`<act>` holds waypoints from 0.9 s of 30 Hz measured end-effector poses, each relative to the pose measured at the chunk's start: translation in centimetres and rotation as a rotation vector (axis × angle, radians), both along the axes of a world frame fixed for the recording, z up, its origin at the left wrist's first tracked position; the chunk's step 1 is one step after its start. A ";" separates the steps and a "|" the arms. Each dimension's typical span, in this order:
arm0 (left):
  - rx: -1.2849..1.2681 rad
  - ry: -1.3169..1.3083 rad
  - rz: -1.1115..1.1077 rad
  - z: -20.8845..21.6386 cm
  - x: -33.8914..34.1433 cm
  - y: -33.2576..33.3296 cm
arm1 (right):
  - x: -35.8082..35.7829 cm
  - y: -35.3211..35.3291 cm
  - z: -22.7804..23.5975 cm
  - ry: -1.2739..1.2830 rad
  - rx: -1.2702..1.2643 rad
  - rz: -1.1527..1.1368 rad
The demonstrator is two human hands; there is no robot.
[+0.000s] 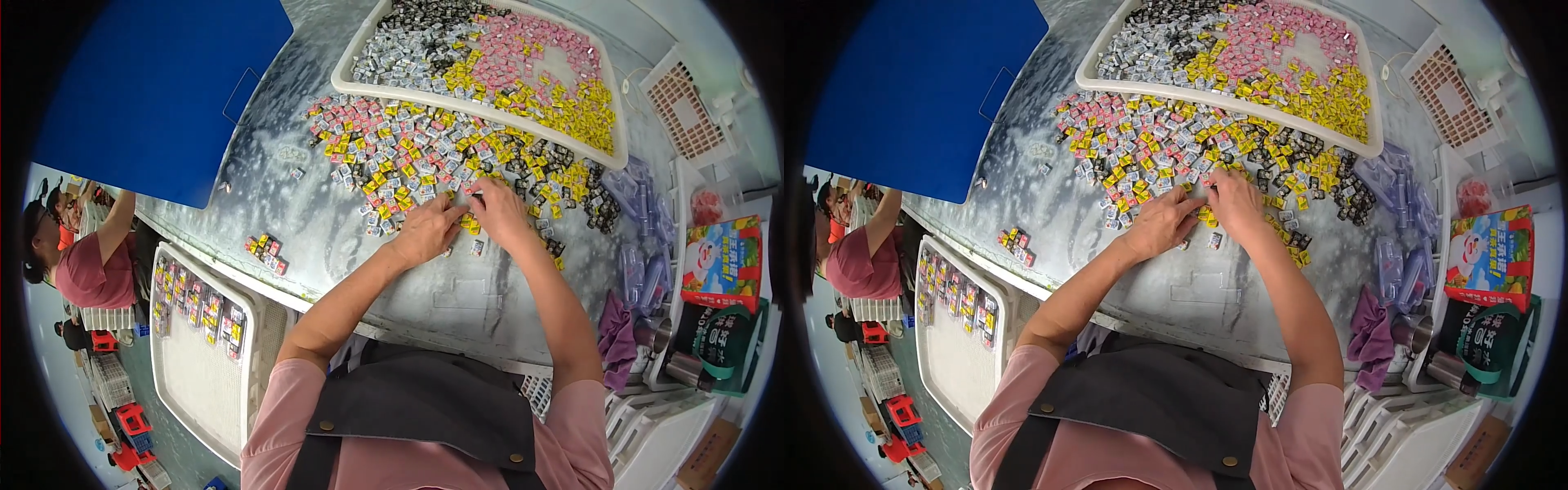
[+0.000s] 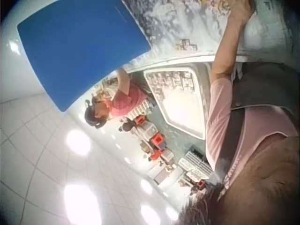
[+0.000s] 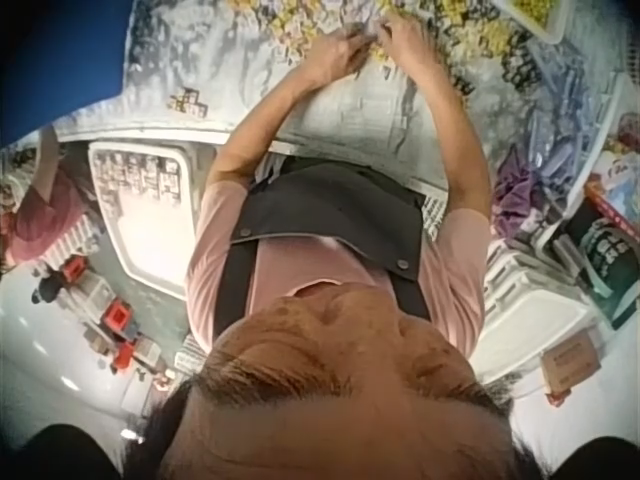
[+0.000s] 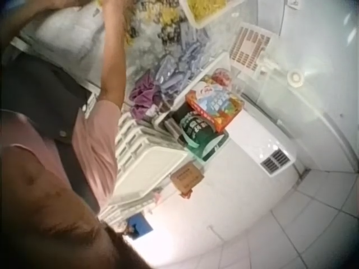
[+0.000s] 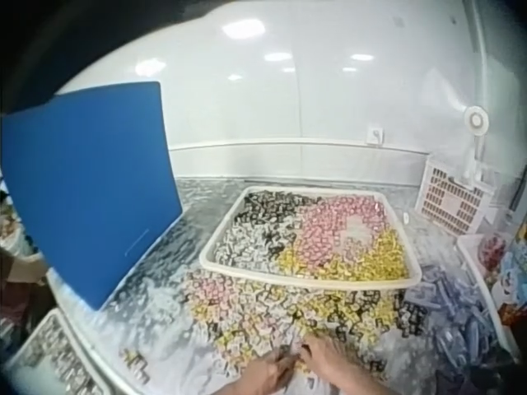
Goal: Arranging small plastic toy components in a specific linear pattern on a work surface.
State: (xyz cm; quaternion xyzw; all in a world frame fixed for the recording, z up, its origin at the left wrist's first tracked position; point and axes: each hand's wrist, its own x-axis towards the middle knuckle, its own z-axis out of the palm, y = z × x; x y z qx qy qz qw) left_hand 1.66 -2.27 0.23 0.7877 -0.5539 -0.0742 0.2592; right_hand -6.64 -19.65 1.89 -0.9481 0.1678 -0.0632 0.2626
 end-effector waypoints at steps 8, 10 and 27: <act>-0.040 0.029 0.015 -0.2 0.0 0.2 | -3.4 -2.2 -0.8 -0.016 -0.065 -0.122; -0.037 0.035 0.011 0.0 0.1 0.2 | -4.7 -2.0 -0.9 -0.011 -0.068 -0.160; -0.125 -0.018 0.050 -0.5 -1.4 -0.6 | -2.5 -0.7 0.4 -0.105 0.045 0.049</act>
